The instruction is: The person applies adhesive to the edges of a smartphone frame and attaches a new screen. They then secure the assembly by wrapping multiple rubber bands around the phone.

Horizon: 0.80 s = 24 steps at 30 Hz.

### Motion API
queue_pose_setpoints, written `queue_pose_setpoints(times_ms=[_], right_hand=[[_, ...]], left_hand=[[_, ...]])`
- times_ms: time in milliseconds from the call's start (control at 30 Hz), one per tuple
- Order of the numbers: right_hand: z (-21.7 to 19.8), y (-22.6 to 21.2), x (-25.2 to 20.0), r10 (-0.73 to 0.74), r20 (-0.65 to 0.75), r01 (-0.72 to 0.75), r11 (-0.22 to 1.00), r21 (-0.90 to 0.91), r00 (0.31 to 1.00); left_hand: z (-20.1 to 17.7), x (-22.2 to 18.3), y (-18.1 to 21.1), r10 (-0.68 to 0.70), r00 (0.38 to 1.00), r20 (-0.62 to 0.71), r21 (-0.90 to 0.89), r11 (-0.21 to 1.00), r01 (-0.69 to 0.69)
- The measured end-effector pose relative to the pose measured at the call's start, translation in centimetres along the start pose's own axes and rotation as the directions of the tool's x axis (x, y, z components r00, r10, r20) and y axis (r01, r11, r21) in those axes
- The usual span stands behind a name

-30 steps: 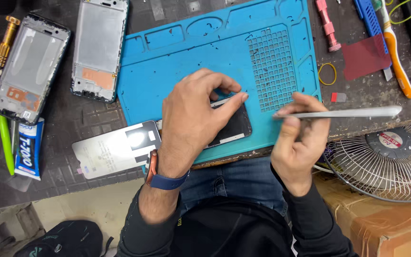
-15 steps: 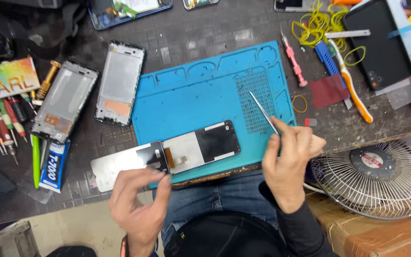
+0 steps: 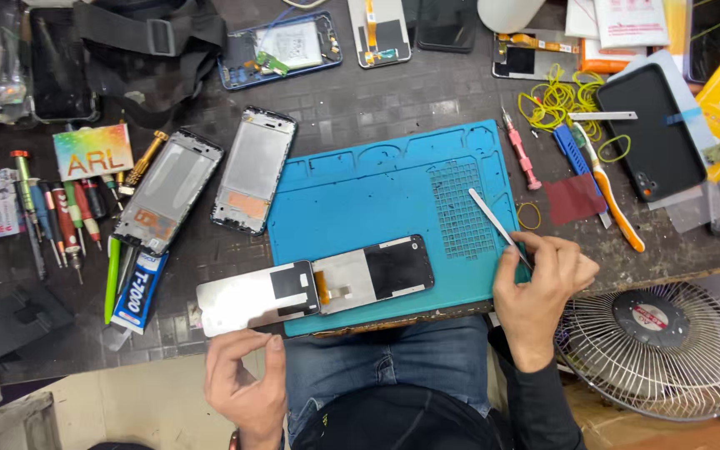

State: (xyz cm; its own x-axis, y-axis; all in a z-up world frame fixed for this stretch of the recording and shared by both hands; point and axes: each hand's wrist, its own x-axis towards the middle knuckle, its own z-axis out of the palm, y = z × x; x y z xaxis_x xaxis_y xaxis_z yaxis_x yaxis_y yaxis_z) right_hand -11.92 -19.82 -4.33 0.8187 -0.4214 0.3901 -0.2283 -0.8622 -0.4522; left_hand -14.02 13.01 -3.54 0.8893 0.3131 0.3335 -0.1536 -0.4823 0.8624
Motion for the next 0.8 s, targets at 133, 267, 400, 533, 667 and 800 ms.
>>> queue_pose_setpoints(times_ms=[133, 267, 400, 533, 667, 800], right_hand=[[0.3, 0.1, -0.1, -0.017, -0.054, 0.017, 1.0, 0.01, 0.998], [0.3, 0.1, -0.2, -0.02, -0.086, 0.021, 1.0, 0.014, 0.996], [0.3, 0.0, -0.2, -0.013, -0.091, 0.016, 0.999, 0.031, 0.996], [0.2, -0.2, 0.0, -0.023, -0.097, 0.026, 0.999, 0.028, 0.995], [0.1, -0.2, -0.1, -0.015, -0.09, 0.018, 0.999, 0.035, 0.996], [0.4, 0.0, 0.0, -0.02, -0.105, 0.024, 0.999, 0.042, 0.994]], left_hand=[[-0.1, 1.1, 0.4, 0.014, 1.0, -0.024, -0.006, 1.0, -0.014], [0.4, 1.5, 0.1, 0.073, 0.997, -0.037, -0.083, 0.994, -0.076], [0.9, 1.1, -0.8, 0.136, 0.989, -0.06, -0.066, 0.988, -0.14], [1.2, 0.3, -1.9, 0.125, 0.984, -0.125, -0.037, 0.991, -0.13], [1.3, -0.3, -2.3, 0.123, 0.981, -0.148, 0.015, 0.992, -0.122], [1.9, -0.1, -2.1, 0.141, 0.973, -0.185, 0.003, 0.99, -0.143]])
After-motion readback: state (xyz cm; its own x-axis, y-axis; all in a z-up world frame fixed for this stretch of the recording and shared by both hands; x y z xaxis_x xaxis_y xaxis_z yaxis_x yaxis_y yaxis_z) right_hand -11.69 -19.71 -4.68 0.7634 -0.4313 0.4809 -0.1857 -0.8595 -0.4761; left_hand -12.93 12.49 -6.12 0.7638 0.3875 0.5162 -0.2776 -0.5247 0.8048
